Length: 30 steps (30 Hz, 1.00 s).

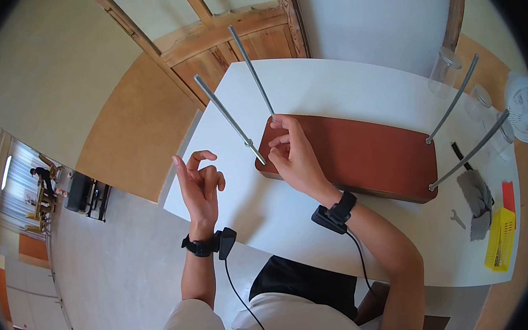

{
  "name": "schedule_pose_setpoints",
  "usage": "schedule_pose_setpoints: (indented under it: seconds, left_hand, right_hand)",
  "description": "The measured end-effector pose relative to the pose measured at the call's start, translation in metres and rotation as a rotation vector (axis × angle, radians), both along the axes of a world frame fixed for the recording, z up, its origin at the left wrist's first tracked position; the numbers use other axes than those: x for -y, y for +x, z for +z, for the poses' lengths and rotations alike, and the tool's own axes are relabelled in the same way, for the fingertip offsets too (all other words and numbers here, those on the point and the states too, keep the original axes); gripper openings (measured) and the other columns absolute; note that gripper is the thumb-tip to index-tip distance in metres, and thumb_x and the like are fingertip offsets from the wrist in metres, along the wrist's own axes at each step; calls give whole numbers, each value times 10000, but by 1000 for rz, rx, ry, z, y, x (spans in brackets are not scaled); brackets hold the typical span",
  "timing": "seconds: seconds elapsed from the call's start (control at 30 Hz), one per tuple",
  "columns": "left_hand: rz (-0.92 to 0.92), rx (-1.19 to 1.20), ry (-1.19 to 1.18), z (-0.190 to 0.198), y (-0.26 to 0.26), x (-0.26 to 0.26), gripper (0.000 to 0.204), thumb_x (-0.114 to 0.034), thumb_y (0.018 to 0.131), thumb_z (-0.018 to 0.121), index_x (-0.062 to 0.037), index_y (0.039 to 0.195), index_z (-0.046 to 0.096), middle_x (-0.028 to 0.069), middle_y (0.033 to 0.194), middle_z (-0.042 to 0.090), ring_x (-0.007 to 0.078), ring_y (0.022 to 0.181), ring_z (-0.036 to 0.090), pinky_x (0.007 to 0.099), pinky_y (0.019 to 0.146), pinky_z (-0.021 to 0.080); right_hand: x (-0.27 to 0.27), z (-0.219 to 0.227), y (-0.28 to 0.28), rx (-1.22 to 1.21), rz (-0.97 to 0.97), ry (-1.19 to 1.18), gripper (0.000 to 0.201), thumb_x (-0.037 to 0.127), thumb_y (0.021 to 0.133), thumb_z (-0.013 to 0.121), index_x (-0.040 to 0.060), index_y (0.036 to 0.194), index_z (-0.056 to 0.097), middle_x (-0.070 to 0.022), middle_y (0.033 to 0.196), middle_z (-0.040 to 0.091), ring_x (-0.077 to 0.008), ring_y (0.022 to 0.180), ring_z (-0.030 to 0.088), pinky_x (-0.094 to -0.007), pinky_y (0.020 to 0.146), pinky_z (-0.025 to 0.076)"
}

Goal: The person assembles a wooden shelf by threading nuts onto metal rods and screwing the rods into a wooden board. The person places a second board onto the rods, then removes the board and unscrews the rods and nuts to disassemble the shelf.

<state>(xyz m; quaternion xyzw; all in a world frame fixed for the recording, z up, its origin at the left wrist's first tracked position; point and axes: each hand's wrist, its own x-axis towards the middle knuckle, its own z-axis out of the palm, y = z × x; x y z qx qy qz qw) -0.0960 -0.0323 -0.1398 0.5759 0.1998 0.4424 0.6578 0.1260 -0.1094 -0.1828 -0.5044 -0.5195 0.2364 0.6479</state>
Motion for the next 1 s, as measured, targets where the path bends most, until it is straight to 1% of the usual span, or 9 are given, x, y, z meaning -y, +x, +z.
schedule_pose_setpoints:
  seconds: [0.1, 0.27, 0.47, 0.53, 0.6, 0.7, 0.77, 0.87, 1.0]
  left_hand:
    - [246, -121, -19, 17, 25, 20, 837, -686, 1061, 223, 8, 1430, 511, 140, 961, 735, 98, 501, 463, 266, 621, 444]
    - [21, -194, 62, 25, 32, 32, 936, -750, 1015, 196, -42, 1624, 259, 284, 1475, 539, 152, 589, 634, 315, 829, 560]
    - [212, -64, -5, 9, 25, 19, 840, -660, 1072, 249, 38, 1465, 498, 95, 804, 728, 94, 482, 477, 267, 682, 484]
    - [178, 48, 14, 6, 15, 16, 755, -603, 1099, 282, 38, 1247, 654, -53, 456, 388, 75, 438, 274, 246, 601, 375]
    - [255, 64, -6, 7, 19, 18, 721, -593, 1104, 293, 3, 1099, 699, -85, 419, 167, 71, 457, 133, 239, 576, 304]
    - [101, 62, -11, 7, 19, 15, 729, -595, 1101, 290, 20, 1204, 667, -42, 494, 410, 74, 448, 269, 254, 602, 372]
    - [222, -54, -55, 13, 31, 23, 795, -649, 1074, 271, 4, 1454, 519, 114, 955, 725, 95, 496, 439, 274, 678, 474]
    - [71, -118, 68, 23, 38, 34, 884, -721, 1031, 238, -68, 1625, 277, 214, 1512, 523, 133, 576, 563, 297, 785, 538]
    - [-101, -150, 36, 23, 38, 36, 929, -769, 1001, 204, -105, 1651, 210, 250, 1570, 444, 145, 562, 597, 310, 778, 559]
  right_hand:
    - [-1, -1, 0, 15, -9, 25, 622, -43, 894, 600, 14, 1465, 361, -177, 1331, 501, -217, 995, 665, -337, 805, 561]
    - [-1, -1, 0, 12, -11, 17, 622, -45, 894, 597, 13, 1466, 360, -178, 1332, 501, -219, 995, 666, -337, 792, 561]
    - [-1, 2, 0, 12, -3, 20, 625, -47, 891, 598, 14, 1466, 359, -176, 1328, 500, -218, 987, 668, -335, 778, 558]
    - [1, 0, 0, 9, 4, 16, 627, -47, 890, 599, 14, 1466, 359, -175, 1327, 500, -217, 984, 669, -335, 775, 557]
    - [1, 4, 0, 15, 3, -21, 633, -53, 886, 603, 11, 1466, 359, -172, 1327, 500, -213, 975, 670, -336, 771, 557]
    - [-1, 0, 0, 22, -3, 32, 637, -59, 884, 608, 11, 1466, 359, -173, 1327, 500, -212, 974, 673, -332, 766, 556]
    - [0, 1, 0, 21, -3, 20, 637, -61, 883, 609, 9, 1465, 359, -175, 1327, 499, -214, 975, 674, -332, 775, 560]
    - [2, 3, -1, -10, 3, -9, 624, -53, 896, 600, 20, 1471, 371, -175, 1367, 511, -206, 1001, 672, -332, 819, 549]
    - [3, 6, -2, -38, 4, -28, 615, -45, 909, 589, 31, 1482, 380, -175, 1397, 526, -201, 1024, 668, -334, 860, 539]
